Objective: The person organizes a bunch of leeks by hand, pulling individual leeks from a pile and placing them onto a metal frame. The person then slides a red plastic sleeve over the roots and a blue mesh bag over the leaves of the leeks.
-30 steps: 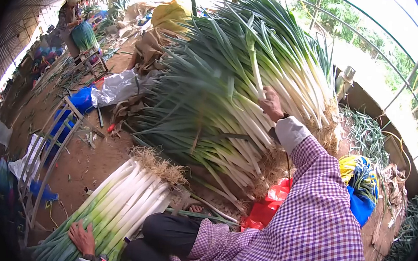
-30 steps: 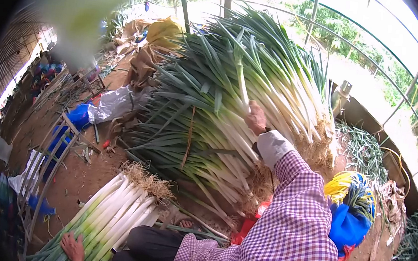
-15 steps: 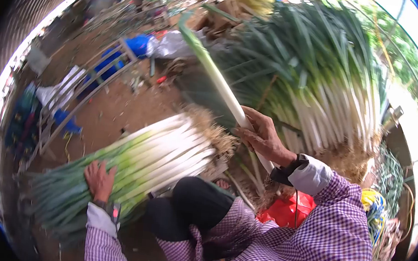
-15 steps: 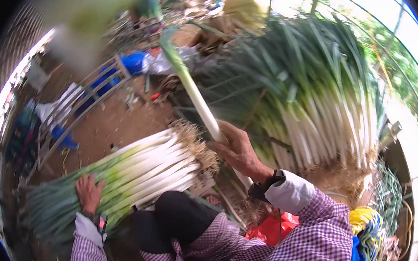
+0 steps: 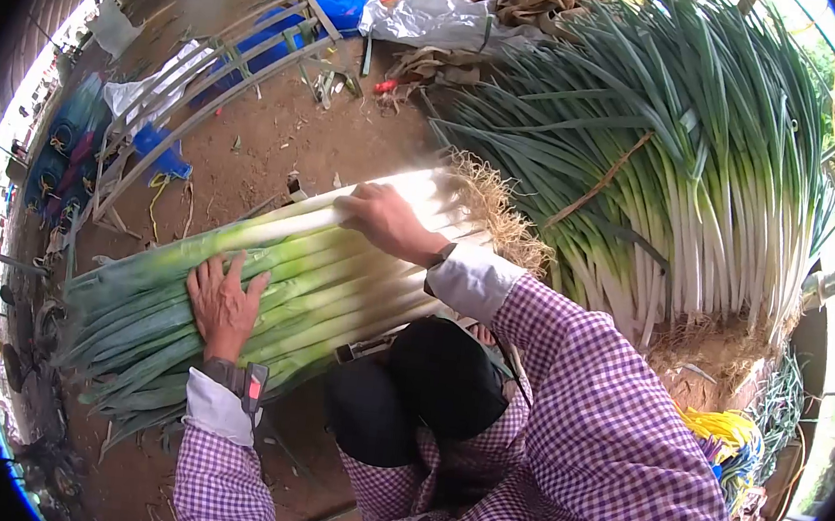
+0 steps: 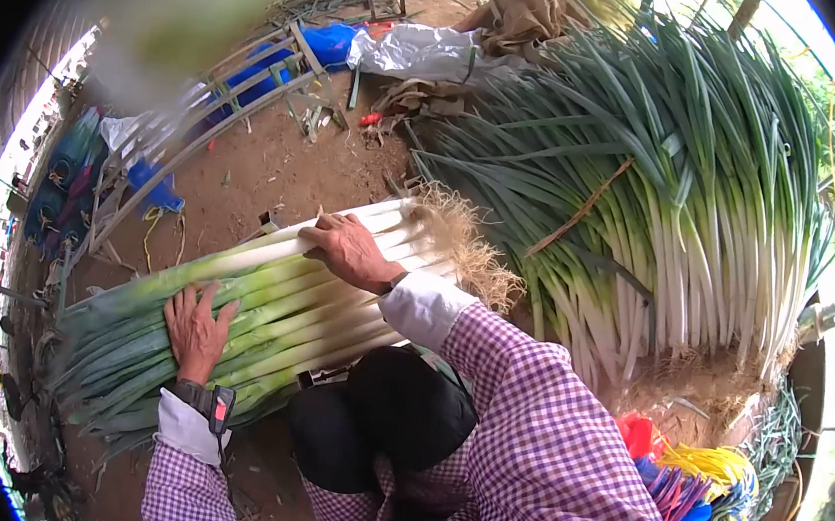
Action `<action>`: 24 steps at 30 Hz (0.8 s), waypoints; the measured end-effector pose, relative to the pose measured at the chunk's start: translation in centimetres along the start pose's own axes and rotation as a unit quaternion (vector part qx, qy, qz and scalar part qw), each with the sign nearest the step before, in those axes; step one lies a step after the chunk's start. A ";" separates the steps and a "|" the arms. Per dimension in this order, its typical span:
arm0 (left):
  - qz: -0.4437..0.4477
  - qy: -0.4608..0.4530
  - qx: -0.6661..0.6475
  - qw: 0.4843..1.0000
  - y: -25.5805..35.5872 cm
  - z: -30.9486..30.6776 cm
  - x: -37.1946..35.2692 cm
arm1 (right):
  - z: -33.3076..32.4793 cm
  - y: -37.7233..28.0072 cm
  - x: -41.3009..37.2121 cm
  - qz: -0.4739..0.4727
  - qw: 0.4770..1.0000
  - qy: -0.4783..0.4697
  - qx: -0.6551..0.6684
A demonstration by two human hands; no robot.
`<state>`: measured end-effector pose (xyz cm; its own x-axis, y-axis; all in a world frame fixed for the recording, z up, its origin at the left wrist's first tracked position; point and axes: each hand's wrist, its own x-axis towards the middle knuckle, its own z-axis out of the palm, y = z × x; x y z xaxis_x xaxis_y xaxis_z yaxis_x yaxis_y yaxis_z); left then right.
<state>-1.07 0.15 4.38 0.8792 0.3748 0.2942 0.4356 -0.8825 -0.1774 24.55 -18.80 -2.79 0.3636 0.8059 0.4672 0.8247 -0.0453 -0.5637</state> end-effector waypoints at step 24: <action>0.003 0.002 -0.023 1.000 0.5 -1.3 0.3 | -1.4 9.0 -1.6 0.048 0.981 -0.091 0.163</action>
<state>-0.81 -0.52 5.65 0.8808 0.3691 0.2966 0.4216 -0.8965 -0.1364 32.03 -21.33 -7.64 0.3253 0.9006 0.2884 0.5973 0.0408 -0.8009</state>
